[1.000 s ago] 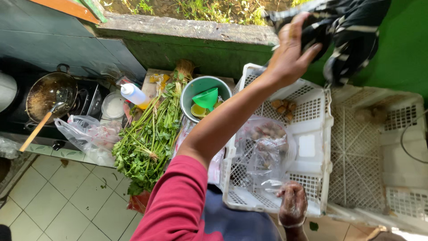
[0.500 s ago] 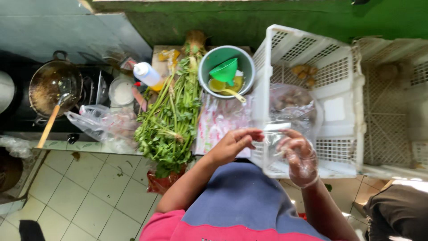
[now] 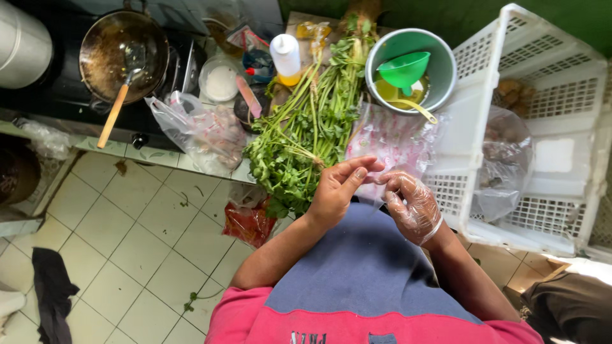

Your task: The person fills small clear plastic bags with yellow sauce from a metal bowl using a ladle, then twists and ties each bag closed and sets it on the work surface. They reposition a green funnel over the bowl, then reach into a crate of round meatballs and open a plastic bag.

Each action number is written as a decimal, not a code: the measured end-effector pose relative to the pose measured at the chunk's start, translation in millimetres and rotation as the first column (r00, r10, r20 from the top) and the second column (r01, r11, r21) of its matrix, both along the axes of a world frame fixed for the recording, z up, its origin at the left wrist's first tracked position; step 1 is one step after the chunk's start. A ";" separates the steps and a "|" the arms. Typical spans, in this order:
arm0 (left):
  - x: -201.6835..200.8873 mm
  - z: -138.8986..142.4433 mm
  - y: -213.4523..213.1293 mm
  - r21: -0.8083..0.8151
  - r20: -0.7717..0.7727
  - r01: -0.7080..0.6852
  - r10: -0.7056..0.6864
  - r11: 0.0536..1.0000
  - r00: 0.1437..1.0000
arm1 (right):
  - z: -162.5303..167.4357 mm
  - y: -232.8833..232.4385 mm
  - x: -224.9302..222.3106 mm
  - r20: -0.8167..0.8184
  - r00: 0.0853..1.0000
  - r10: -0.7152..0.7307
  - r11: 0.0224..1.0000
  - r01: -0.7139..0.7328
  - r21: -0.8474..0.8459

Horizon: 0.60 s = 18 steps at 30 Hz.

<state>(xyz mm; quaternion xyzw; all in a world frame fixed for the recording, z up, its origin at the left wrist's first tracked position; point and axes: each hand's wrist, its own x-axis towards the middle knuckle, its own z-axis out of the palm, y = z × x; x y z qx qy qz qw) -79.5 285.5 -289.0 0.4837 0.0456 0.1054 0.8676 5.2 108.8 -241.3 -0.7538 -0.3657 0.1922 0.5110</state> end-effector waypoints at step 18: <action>-9.6 38.4 20.8 0.793 0.031 0.073 -0.160 0.604 0.987 | -15.2 3.8 1.8 0.278 0.960 0.010 0.989 0.031 -0.142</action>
